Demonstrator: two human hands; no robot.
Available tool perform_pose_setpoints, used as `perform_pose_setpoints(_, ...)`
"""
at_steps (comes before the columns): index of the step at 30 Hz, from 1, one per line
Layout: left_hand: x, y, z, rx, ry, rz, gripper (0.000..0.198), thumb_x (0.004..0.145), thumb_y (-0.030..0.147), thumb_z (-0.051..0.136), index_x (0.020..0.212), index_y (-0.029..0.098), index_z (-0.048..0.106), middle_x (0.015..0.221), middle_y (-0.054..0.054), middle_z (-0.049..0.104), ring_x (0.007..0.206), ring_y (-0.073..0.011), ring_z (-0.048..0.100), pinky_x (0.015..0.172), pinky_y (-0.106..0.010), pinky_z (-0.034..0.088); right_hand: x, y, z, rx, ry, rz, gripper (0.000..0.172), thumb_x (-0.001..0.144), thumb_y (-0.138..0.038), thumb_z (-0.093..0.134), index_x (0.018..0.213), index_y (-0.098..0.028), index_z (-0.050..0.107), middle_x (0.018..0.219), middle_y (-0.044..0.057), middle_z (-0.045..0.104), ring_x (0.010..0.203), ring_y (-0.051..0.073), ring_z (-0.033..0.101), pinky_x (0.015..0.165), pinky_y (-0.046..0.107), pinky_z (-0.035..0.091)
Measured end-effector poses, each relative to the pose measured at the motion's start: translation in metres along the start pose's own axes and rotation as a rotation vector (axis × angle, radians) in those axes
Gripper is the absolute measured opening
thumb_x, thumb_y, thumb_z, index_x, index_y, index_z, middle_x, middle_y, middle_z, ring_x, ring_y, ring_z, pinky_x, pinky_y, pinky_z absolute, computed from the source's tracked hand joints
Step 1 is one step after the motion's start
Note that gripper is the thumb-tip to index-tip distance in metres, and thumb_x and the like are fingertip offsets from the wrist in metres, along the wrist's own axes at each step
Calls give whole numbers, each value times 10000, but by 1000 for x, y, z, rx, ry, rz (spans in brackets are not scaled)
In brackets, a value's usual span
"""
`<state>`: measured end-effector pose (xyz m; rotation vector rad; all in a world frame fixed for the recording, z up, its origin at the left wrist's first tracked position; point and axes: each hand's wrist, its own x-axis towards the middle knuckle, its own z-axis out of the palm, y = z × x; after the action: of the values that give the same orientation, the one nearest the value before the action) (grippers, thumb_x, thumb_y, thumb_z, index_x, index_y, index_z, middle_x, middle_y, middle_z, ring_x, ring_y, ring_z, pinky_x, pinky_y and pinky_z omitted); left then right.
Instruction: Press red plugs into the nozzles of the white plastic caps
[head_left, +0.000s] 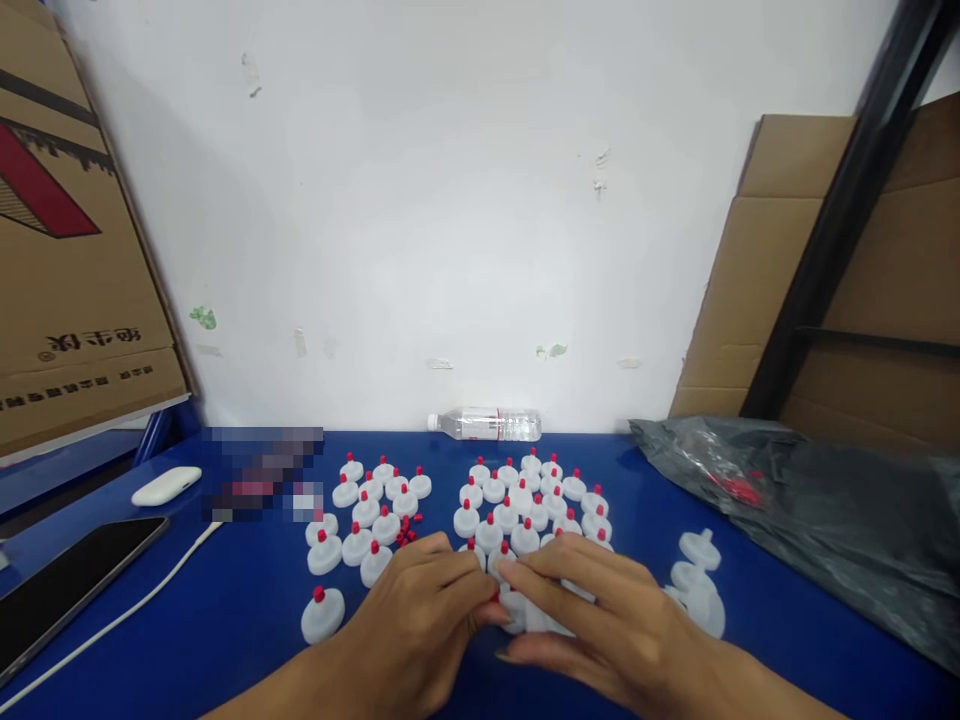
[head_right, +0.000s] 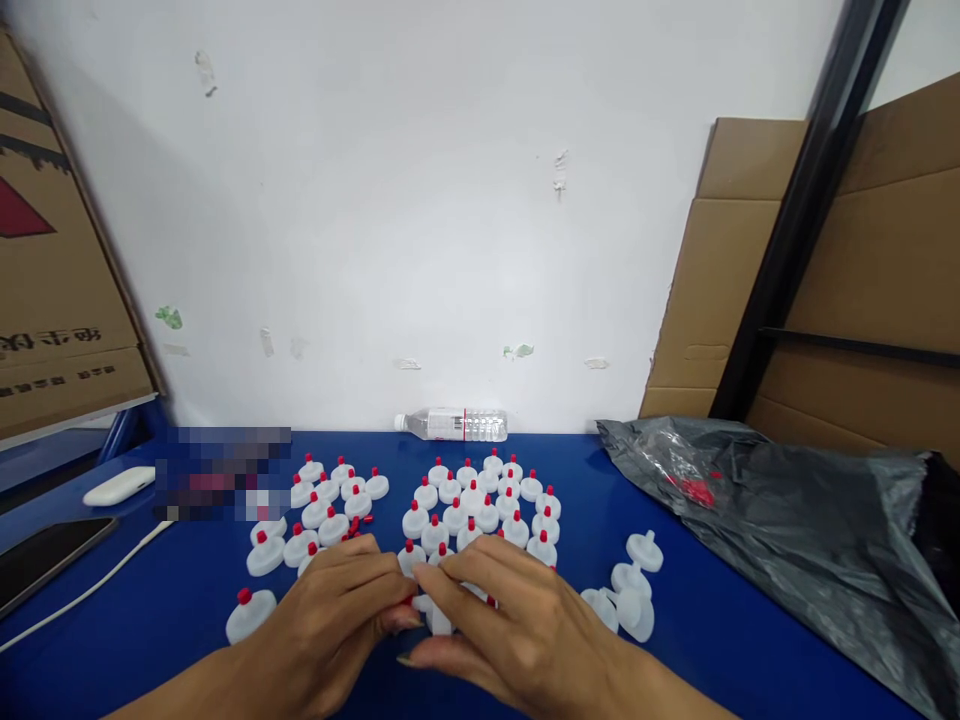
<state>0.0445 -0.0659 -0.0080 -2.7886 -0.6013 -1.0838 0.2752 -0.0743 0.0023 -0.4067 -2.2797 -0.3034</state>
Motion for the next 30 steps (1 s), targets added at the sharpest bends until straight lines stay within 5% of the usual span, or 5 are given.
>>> perform_pose_setpoints(7,-1,3,-1,-33,-46,-33,254,1019,65,354,868,205,503,691,31,577,577,-145,446,613,-317,351,-1,0,1,-28,14,-33,354,1012,-270,620,1298,-63,588,960,110,746,846,176,709,788,268,611)
perform_pose_setpoints(16,11,-9,-23,182,41,177,150,990,117,476,924,172,599,678,-5,597,623,-171,470,729,-387,365,0,17,-9,-150,37,-35,185,1013,-139,593,1167,-178,688,1148,103,753,1034,199,714,874,332,561)
perform_pose_setpoints(22,6,-35,-36,304,155,-16,241,968,80,516,772,185,611,496,83,474,454,-102,314,875,-415,412,-7,47,-20,-228,77,190,47,989,-173,636,1018,-201,662,1142,95,743,1007,218,711,871,371,525)
perform_pose_setpoints(26,7,-49,-39,479,-16,-187,355,1012,170,471,672,186,573,507,47,515,479,-122,378,860,-444,400,-11,62,-25,-265,76,303,42,989,-237,648,991,-197,659,1085,104,707,977,242,682,849,396,520)
perform_pose_setpoints(30,4,-55,-37,576,-326,-273,288,995,162,463,764,180,635,757,-56,676,790,-250,583,811,-448,384,-14,71,-26,-310,34,407,143,1005,-319,625,1013,-196,698,952,78,689,848,236,657,781,402,505)
